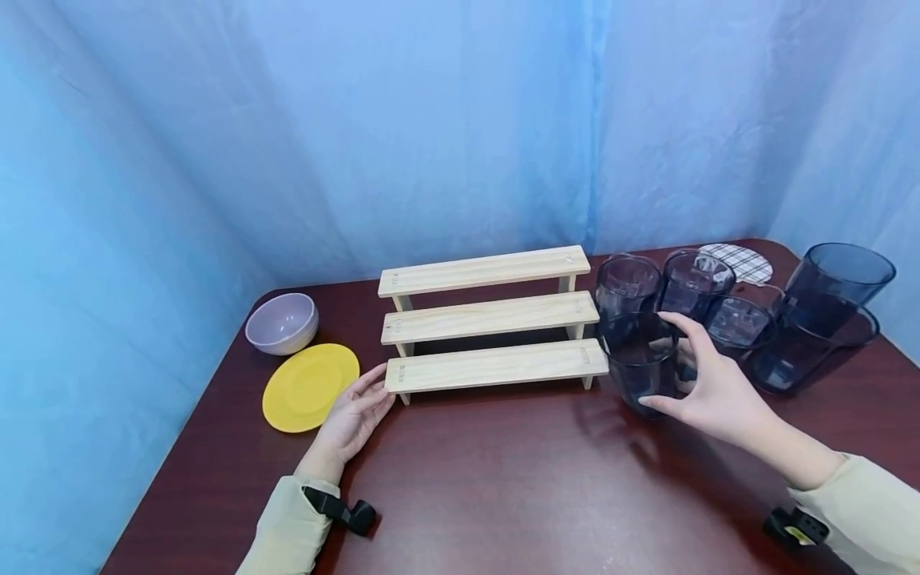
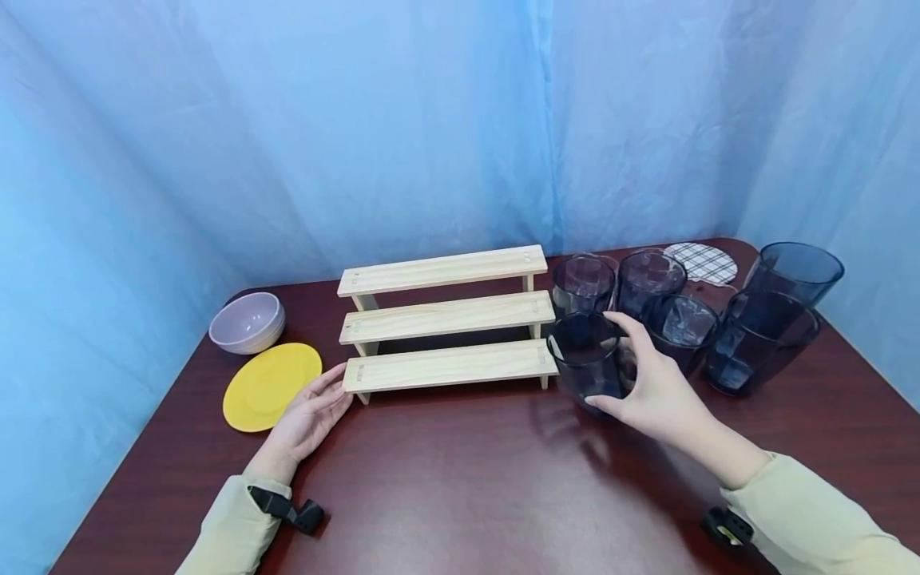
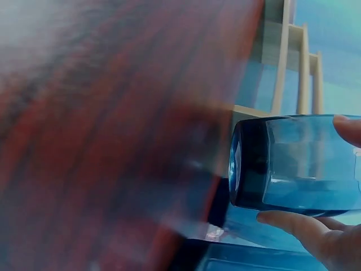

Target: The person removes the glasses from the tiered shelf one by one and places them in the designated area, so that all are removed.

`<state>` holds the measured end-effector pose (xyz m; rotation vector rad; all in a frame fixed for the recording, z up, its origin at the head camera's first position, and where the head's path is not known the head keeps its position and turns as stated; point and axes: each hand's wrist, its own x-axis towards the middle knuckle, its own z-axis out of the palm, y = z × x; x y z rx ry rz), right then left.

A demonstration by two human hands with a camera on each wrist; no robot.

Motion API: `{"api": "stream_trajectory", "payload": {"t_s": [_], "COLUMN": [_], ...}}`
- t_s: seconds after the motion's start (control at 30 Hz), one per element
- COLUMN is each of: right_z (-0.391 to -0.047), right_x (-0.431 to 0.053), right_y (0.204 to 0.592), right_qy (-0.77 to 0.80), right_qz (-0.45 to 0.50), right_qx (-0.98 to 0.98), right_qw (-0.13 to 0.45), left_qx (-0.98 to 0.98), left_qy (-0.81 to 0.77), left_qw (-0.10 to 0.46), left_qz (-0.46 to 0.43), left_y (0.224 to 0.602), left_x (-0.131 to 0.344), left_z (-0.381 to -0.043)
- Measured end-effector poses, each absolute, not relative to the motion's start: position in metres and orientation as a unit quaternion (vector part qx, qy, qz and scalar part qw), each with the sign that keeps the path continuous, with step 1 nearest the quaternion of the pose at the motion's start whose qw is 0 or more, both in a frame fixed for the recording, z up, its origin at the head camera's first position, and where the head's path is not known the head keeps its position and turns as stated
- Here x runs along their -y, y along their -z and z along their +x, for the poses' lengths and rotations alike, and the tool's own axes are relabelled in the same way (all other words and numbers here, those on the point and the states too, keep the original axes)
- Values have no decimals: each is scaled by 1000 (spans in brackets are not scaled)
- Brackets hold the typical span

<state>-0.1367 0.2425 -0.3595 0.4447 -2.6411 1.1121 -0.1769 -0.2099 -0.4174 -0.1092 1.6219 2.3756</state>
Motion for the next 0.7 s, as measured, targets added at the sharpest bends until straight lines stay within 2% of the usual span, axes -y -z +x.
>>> {"api": "stream_trajectory", "payload": {"t_s": [0.7], "right_z": [-133], "right_x": [-247], "right_y": [370], "right_qy": [-351], "right_qz": [95], "right_qx": [920], "right_qw": [143], "left_qx": [-563], "left_qy": [-814], "left_qw": [135], "left_qz": [-50], "left_y": [418], "left_x": [209], "left_z": [-177]}}
